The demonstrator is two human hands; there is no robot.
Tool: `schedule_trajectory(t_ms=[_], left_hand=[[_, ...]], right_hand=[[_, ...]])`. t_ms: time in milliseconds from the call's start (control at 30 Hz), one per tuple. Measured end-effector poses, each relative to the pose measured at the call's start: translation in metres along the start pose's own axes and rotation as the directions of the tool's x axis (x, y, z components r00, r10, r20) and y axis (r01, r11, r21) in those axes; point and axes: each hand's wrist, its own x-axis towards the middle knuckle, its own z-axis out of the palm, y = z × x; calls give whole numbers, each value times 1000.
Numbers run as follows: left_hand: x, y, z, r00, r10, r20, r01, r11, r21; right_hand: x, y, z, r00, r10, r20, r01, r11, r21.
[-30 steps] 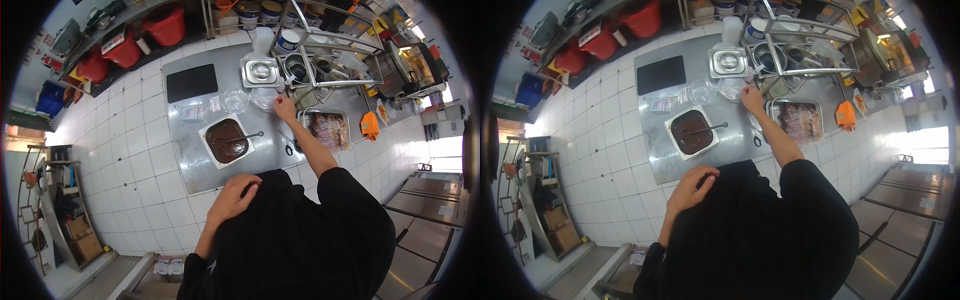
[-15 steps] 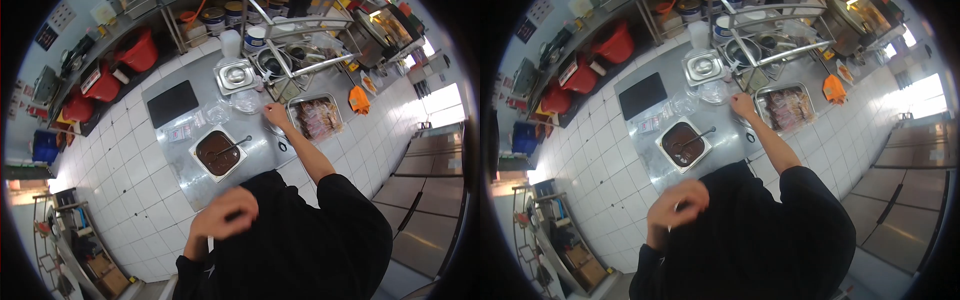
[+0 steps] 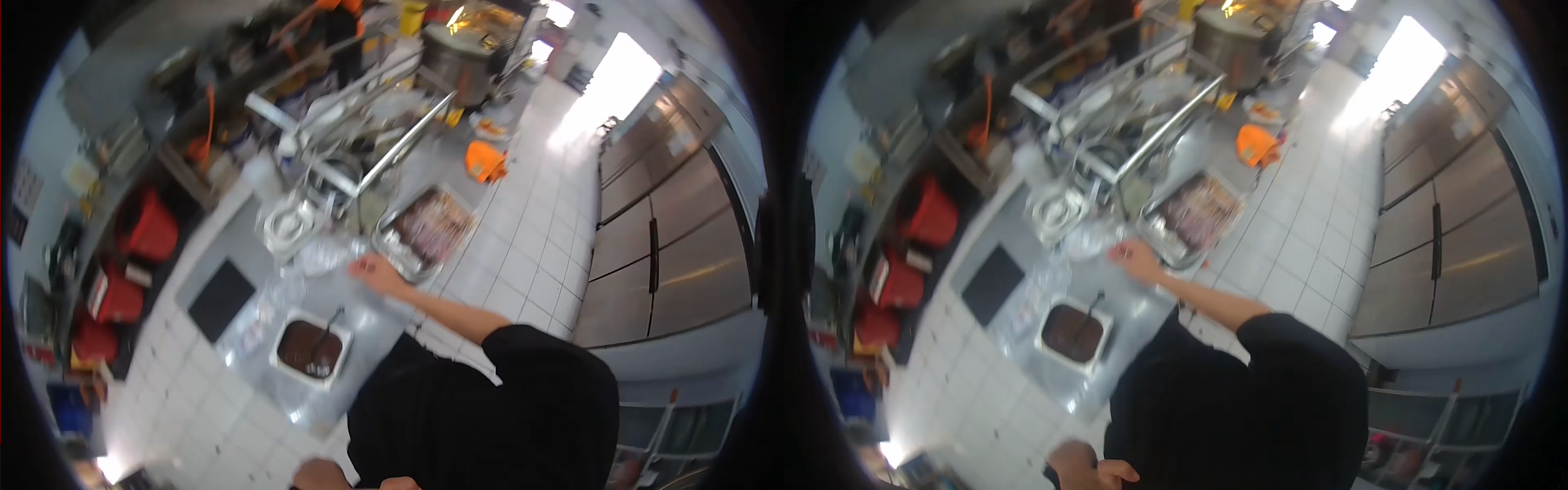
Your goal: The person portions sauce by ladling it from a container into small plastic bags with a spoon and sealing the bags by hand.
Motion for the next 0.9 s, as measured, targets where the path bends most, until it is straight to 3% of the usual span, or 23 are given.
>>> schedule_trajectory(t_ms=[33, 67, 100, 167, 233, 300, 333, 467, 567, 700, 800, 900], left_hand=[[-8, 1, 3, 978, -172, -118, 165, 984, -64], [-13, -9, -8, 961, -236, -142, 246, 968, 54], [-20, -21, -18, 939, -293, -182, 324, 929, 178], [-34, -44, -42, 872, -383, -305, 482, 777, 404], [-38, -63, -59, 778, -417, -469, 628, 535, 565], [-34, -87, -37, 490, -383, -783, 871, 232, 432], [-65, -90, -42, 439, -430, -789, 895, 285, 342], [-111, -88, -56, 316, -606, -730, 948, 234, 216], [-97, -78, -62, 212, -621, -754, 967, 25, 252], [-99, -85, -66, 387, -587, -711, 895, 55, 442], [-97, -86, -64, 354, -564, -746, 904, 0, 429], [-112, -91, -68, 369, -521, -769, 921, 98, 376]], right_hand=[[-22, -47, -10, 999, -41, 29, 41, 999, 26], [-32, -60, -3, 990, -139, -4, 135, 950, 283], [-45, -71, -3, 992, -117, 36, 106, 967, 230], [-75, -123, -14, 954, -249, 164, 227, 963, 144], [-107, -160, -11, 899, -394, 192, 330, 896, 296], [-136, -190, -14, 878, -332, 346, 227, 924, 308], [-145, -193, -10, 868, -350, 351, 230, 912, 340], [-151, -184, -3, 870, -335, 362, 205, 913, 353], [-143, -178, -4, 862, -334, 382, 215, 922, 323], [-133, -182, -3, 825, -394, 405, 299, 912, 279], [-139, -187, 3, 886, -236, 399, 161, 964, 211], [-146, -189, 10, 877, -192, 441, 117, 975, 190]])
